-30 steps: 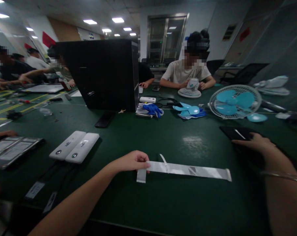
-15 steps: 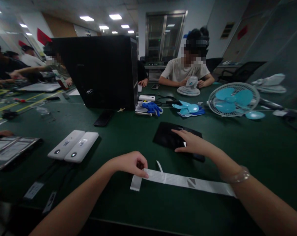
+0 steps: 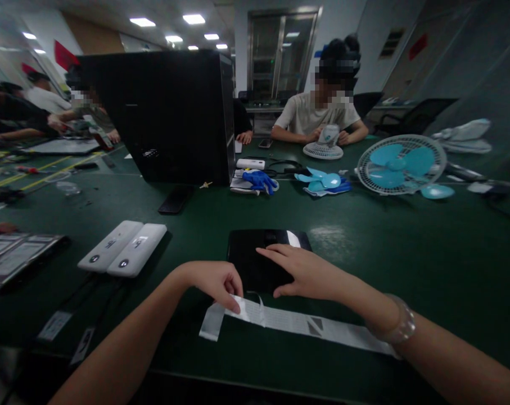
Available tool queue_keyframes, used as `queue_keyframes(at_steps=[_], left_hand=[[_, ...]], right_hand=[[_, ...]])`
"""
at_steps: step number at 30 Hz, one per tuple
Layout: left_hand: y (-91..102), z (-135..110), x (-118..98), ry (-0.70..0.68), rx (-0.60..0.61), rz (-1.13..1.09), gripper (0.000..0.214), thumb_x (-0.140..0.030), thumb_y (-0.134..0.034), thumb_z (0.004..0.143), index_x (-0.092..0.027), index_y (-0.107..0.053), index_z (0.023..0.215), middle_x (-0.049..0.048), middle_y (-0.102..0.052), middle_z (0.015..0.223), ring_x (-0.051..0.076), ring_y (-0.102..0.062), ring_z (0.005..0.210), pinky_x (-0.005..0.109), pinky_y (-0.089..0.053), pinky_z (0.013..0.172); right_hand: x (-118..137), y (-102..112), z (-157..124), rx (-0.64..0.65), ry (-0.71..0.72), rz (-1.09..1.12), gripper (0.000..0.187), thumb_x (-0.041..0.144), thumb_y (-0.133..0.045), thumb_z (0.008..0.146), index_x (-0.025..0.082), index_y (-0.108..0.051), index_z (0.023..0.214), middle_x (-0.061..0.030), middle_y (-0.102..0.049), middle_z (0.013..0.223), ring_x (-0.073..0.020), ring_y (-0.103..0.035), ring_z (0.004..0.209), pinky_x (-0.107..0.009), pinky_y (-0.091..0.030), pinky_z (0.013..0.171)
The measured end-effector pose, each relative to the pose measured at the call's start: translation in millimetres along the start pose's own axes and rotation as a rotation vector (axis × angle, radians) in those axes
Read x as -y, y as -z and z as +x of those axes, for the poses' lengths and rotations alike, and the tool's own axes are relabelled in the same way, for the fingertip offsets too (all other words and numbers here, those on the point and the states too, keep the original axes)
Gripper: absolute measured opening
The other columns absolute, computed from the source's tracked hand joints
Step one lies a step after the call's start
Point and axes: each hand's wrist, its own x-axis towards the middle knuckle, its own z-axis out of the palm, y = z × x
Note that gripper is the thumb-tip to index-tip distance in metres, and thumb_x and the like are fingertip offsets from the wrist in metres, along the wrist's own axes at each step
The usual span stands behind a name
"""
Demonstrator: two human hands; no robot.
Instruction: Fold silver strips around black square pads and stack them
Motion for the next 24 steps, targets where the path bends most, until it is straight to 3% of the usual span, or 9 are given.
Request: queue_keyframes(at_steps=[5,8,12,14,16,20,24], left_hand=[[1.5,-6.1,-2.1,-0.021,0.031,-0.106,0.021,-0.036,-0.073,0.073,-0.023,-0.074,0.09,0.0017,-0.072,0.081,0.014,-0.063,0.069,0.023,-0.047,0.061],[3.5,-12.6,-5.4,-0.067,0.032,-0.209,0.024,-0.038,-0.075,0.071,-0.021,-0.074,0.089,0.0016,-0.07,0.08,0.013,-0.061,0.067,0.023,-0.047,0.06],[5.1,-11.0,-9.1,-0.163,-0.205,-0.172,0.025,-0.04,-0.069,0.077,-0.019,-0.073,0.092,0.0023,-0.069,0.083,0.012,-0.059,0.068,0.022,-0.044,0.06],[5.1,-4.7,-8.7,-0.156,-0.367,-0.066,0.023,-0.037,-0.066,0.08,-0.018,-0.072,0.092,0.0027,-0.069,0.085,0.013,-0.06,0.071,0.022,-0.044,0.062],[4.5,2.4,-6.4,-0.092,-0.467,-0.006,0.023,-0.036,-0.065,0.08,-0.016,-0.071,0.091,0.0038,-0.069,0.085,0.014,-0.06,0.073,0.023,-0.044,0.062],[2.2,11.0,0.4,0.039,-0.505,0.078,0.033,-0.045,-0.063,0.08,-0.016,-0.067,0.095,0.0019,-0.065,0.071,0.013,-0.057,0.06,0.022,-0.037,0.05],[-0.9,12.4,-0.1,0.088,-0.585,0.216,0.032,-0.047,-0.062,0.08,-0.018,-0.064,0.092,-0.0002,-0.064,0.068,0.013,-0.056,0.057,0.021,-0.034,0.048]], right_hand=[[9.2,12.2,-6.5,0.024,0.018,0.093,0.081,0.061,-0.057,0.082,0.027,-0.028,0.15,-0.0053,-0.029,0.152,-0.0256,-0.03,0.136,-0.042,-0.029,0.111],[13.2,34.4,-19.4,0.061,-0.003,0.161,0.073,0.063,-0.049,0.086,0.028,-0.032,0.148,-0.0034,-0.035,0.149,-0.0248,-0.038,0.132,-0.04,-0.033,0.108],[18.1,53.2,-32.4,0.234,-0.059,0.271,0.07,0.062,-0.046,0.089,0.033,-0.025,0.15,-0.0026,-0.058,0.128,-0.0214,-0.058,0.107,-0.033,-0.048,0.086],[17.6,52.2,-32.8,0.256,-0.118,0.244,0.073,0.061,-0.046,0.089,0.035,-0.019,0.151,-0.003,-0.063,0.117,-0.0207,-0.061,0.096,-0.032,-0.05,0.078],[14.8,45.6,-29.9,0.188,-0.163,0.107,0.072,0.055,-0.048,0.09,0.034,-0.017,0.152,-0.0056,-0.064,0.113,-0.0223,-0.062,0.091,-0.035,-0.049,0.077],[8.4,29.1,-21.4,0.092,-0.067,-0.097,0.055,0.037,-0.04,0.096,0.037,-0.026,0.149,-0.0063,-0.061,0.114,-0.0216,-0.06,0.093,-0.037,-0.048,0.079],[8.6,22.2,-16.7,0.094,0.023,-0.18,0.047,0.036,-0.041,0.095,0.039,-0.039,0.142,-0.0051,-0.056,0.11,-0.0179,-0.059,0.084,-0.031,-0.048,0.068]])
